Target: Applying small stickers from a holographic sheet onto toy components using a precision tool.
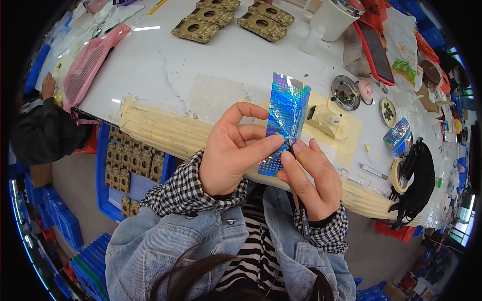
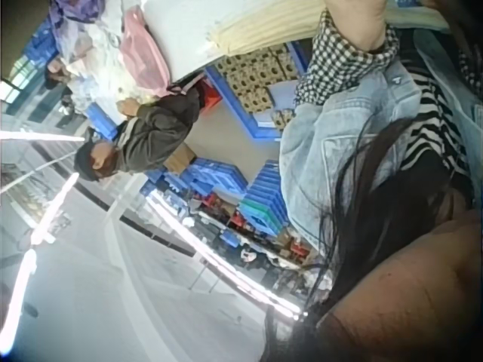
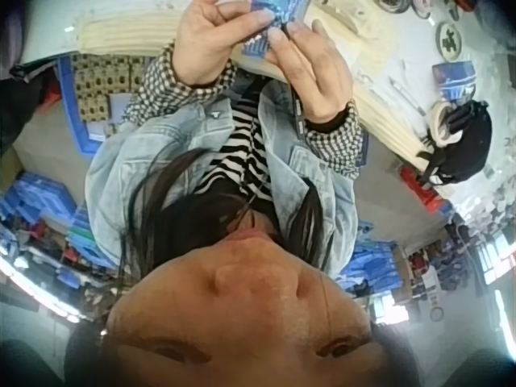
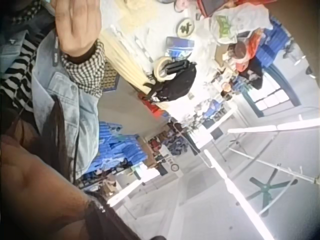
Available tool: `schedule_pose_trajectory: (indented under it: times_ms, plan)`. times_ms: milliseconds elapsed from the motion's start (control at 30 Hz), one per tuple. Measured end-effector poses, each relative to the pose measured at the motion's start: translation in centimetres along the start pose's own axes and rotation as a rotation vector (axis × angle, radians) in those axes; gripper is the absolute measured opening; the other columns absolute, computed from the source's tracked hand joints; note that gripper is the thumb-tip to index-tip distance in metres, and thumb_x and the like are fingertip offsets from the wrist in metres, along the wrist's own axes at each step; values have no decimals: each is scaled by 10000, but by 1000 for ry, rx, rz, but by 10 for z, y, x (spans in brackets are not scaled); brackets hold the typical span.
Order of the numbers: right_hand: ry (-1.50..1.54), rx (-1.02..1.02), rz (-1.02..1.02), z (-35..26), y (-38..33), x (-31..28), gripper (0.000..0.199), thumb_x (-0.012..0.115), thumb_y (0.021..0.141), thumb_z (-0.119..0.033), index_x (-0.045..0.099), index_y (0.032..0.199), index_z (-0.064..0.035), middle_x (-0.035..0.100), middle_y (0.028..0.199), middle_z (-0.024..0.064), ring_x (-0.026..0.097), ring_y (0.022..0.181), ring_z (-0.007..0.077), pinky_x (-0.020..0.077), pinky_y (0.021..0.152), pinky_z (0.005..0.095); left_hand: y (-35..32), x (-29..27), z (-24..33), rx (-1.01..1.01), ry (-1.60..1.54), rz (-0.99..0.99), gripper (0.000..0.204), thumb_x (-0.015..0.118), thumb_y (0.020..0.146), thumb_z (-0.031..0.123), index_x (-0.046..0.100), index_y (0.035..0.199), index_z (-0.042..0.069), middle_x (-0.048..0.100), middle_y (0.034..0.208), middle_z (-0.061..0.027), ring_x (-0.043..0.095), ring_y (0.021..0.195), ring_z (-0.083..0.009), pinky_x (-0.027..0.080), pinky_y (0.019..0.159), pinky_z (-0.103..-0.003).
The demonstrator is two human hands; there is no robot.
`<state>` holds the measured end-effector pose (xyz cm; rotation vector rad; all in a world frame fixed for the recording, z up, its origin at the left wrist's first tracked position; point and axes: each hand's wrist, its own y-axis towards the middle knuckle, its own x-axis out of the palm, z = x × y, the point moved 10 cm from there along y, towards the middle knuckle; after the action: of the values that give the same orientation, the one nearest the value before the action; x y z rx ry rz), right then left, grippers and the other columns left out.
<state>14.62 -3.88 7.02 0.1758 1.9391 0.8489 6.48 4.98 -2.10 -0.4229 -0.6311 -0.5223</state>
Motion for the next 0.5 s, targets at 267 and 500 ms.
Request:
schedule_pose_trajectory:
  times_ms: [267, 500]
  plan:
    - [136, 72, 12, 7, -4, -1, 396, 779, 727, -89, 675, 1104, -23, 639, 1066, 172, 646, 1014, 307, 528, 905, 458, -1, -1, -1, -10, 9, 9, 388, 631, 846, -73, 432, 1169, 7, 697, 962, -147, 673, 881, -153, 547, 776, -258]
    - [204, 174, 32, 18, -12, -11, 369, 760, 741, -77, 675, 1096, -28, 643, 1049, 163, 639, 1025, 296, 517, 927, 470, -1, -4, 2, 20, 6, 34, 390, 631, 843, -79, 430, 1167, 4, 696, 950, -153, 676, 874, -161, 550, 776, -262]
